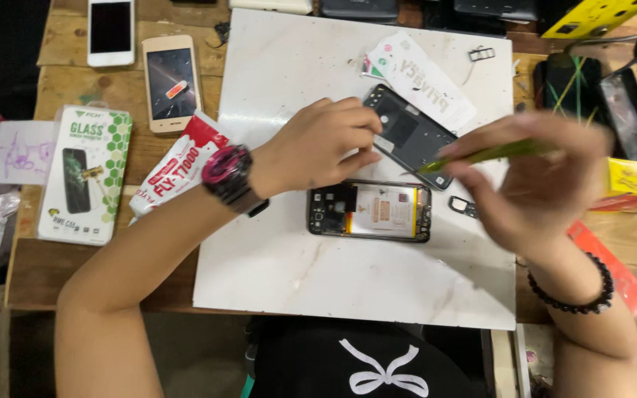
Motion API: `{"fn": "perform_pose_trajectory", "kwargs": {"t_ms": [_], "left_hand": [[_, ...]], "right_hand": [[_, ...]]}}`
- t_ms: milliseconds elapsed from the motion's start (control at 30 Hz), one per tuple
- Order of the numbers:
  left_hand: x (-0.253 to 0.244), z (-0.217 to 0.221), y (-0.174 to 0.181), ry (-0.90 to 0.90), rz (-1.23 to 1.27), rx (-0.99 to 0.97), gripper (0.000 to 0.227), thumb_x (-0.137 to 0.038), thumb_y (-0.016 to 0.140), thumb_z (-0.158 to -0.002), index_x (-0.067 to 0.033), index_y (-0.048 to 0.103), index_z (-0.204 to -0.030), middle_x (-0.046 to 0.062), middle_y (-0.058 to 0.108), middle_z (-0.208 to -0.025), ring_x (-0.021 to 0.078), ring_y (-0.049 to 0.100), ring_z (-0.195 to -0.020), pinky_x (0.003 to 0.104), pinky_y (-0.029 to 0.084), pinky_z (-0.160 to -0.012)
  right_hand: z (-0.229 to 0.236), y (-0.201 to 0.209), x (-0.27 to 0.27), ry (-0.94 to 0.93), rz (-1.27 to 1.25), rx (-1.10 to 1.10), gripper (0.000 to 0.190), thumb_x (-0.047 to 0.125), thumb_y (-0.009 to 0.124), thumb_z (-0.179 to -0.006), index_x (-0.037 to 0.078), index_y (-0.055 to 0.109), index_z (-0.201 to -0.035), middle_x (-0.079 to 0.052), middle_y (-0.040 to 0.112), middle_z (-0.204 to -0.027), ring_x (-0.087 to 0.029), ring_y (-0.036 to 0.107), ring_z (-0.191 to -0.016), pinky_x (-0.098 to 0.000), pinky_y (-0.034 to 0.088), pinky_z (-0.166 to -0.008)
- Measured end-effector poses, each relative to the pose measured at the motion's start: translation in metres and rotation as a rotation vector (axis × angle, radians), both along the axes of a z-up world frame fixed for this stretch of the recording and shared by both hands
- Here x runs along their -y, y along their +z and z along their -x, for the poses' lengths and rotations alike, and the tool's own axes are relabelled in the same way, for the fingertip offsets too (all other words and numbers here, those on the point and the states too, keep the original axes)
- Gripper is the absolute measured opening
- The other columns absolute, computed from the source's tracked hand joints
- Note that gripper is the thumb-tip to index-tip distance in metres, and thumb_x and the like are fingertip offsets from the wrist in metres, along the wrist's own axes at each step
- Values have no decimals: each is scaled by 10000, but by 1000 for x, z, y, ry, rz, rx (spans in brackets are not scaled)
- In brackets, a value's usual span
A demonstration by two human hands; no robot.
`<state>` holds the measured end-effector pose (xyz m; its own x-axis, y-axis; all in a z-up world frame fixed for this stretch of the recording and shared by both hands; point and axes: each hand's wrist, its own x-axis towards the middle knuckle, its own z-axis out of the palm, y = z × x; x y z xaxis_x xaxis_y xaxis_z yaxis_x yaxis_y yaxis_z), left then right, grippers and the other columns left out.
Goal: The person disassembles a smartphone on a workbench, using a green prying tool to remove the back cover and internal components. They carefully detach the battery and other parts, placing them on the table.
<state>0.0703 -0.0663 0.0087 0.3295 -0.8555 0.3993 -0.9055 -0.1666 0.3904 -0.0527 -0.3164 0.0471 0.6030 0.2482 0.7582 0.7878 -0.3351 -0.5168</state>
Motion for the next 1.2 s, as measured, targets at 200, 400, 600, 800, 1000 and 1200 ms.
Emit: {"fn": "perform_pose_trajectory", "kwargs": {"t_ms": [200,400,600,800,1000,1200], "left_hand": [[-64,18,-6,53,-10,6,222,-181,734,-875,-84,723,-1074,67,679,-1241,260,615,-1165,415,495,-908],[-88,25,-15,139,-1,-23,213,-216,746,-911,-93,720,-1083,35,685,-1203,237,617,-1153,400,496,-928],[-93,28,-17,149,0,-6,188,-201,756,-906,-86,713,-1049,20,684,-1130,224,623,-1094,396,486,-875],[-93,35,-12,151,1,-4,167,-185,766,-873,-94,720,-1005,14,682,-1085,218,627,-1051,391,476,-831],[-92,38,-13,153,-6,-17,140,-176,760,-887,-92,730,-995,15,687,-1068,209,631,-1042,384,485,-852],[-91,39,-16,145,1,-23,120,-159,748,-897,-86,726,-989,18,687,-1067,209,634,-1045,388,488,-871]], "right_hand": [[2,-32,-72,199,105,-219,435,-31,797,-905,24,560,-1266,-109,748,-1084,-223,790,-977,-317,659,-839],[-14,-40,-102,247,212,-284,372,-4,785,-906,47,619,-1235,-64,751,-1038,-175,777,-872,-239,612,-644],[-12,-40,-101,230,202,-295,394,1,805,-886,33,618,-1231,-77,757,-1012,-158,765,-839,-250,610,-659],[-13,-39,-99,224,197,-239,402,-18,800,-893,7,609,-1246,-92,754,-1026,-177,772,-882,-282,632,-756],[-12,-40,-101,215,212,-254,405,-16,814,-879,11,614,-1230,-95,760,-1009,-174,771,-855,-253,612,-687],[-11,-39,-100,207,198,-231,401,-34,795,-896,15,605,-1246,-101,753,-1040,-176,777,-885,-276,641,-748]]}}
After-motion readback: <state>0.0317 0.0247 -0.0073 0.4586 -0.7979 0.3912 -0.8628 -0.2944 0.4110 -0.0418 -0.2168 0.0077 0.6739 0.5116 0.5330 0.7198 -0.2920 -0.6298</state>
